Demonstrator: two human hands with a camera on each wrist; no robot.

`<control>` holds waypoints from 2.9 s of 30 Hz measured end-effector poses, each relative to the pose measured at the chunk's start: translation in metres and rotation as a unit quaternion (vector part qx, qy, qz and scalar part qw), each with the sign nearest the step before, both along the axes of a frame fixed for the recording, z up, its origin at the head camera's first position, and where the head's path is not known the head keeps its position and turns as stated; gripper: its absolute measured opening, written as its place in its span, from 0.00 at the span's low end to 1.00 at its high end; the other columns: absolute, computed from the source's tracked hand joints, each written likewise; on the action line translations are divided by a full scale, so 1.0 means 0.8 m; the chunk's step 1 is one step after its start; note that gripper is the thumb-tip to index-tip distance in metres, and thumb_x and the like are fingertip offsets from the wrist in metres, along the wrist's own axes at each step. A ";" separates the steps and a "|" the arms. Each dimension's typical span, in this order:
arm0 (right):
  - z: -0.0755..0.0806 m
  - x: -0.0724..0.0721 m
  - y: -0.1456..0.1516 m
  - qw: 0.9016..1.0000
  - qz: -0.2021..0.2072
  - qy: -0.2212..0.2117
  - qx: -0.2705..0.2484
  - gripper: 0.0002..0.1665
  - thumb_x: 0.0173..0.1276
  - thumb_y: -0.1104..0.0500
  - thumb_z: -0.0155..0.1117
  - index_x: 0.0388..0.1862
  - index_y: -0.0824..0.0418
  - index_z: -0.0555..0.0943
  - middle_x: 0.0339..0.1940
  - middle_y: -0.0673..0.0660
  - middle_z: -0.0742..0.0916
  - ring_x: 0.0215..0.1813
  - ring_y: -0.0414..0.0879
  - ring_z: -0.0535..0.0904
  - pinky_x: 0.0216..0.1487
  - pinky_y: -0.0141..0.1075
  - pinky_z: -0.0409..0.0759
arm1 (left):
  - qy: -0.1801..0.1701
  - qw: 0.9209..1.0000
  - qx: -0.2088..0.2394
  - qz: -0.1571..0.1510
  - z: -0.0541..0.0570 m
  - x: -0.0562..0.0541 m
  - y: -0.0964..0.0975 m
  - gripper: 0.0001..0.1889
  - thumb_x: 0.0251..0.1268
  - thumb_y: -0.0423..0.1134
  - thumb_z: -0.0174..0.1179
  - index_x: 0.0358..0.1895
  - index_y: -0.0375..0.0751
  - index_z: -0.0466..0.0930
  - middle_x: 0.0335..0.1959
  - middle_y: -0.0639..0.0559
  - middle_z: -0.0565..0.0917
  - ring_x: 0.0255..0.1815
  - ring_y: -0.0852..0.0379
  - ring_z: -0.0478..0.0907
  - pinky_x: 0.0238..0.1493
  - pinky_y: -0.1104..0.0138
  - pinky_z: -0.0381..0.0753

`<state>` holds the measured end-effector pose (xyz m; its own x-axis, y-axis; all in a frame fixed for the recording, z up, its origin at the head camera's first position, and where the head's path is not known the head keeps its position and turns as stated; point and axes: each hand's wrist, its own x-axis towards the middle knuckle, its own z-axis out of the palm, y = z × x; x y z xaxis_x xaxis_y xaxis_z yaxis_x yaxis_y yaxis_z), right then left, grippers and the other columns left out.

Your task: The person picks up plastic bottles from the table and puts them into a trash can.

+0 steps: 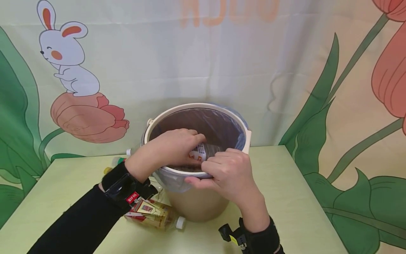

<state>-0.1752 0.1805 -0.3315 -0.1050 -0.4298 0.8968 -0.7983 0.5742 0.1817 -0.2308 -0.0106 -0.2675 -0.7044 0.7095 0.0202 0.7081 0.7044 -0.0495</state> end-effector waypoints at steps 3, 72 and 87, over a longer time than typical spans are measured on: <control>-0.001 0.000 0.000 1.000 -0.001 -0.007 0.002 0.42 0.81 0.28 0.58 0.13 0.49 0.60 0.11 0.44 0.62 0.17 0.38 0.50 0.20 0.33 0.51 | 0.011 1.000 0.004 0.000 0.000 0.000 -0.001 0.26 0.69 0.57 0.75 0.58 0.41 0.83 0.46 0.49 0.86 0.47 0.50 0.86 0.49 0.55 0.86; -0.002 0.002 -0.001 1.000 0.001 -0.005 0.001 0.41 0.81 0.28 0.58 0.13 0.48 0.60 0.12 0.42 0.62 0.16 0.37 0.53 0.20 0.32 0.53 | 0.203 0.897 0.393 0.008 -0.007 0.040 -0.110 0.21 0.68 0.40 0.73 0.60 0.35 0.84 0.52 0.41 0.87 0.52 0.42 0.84 0.52 0.49 0.83; -0.001 0.000 0.002 1.000 0.002 0.001 -0.001 0.41 0.81 0.28 0.59 0.13 0.47 0.61 0.12 0.42 0.62 0.16 0.37 0.53 0.19 0.32 0.53 | 0.129 0.933 0.327 0.076 -0.078 0.076 -0.204 0.21 0.67 0.38 0.73 0.61 0.39 0.84 0.50 0.46 0.88 0.50 0.44 0.86 0.50 0.46 0.85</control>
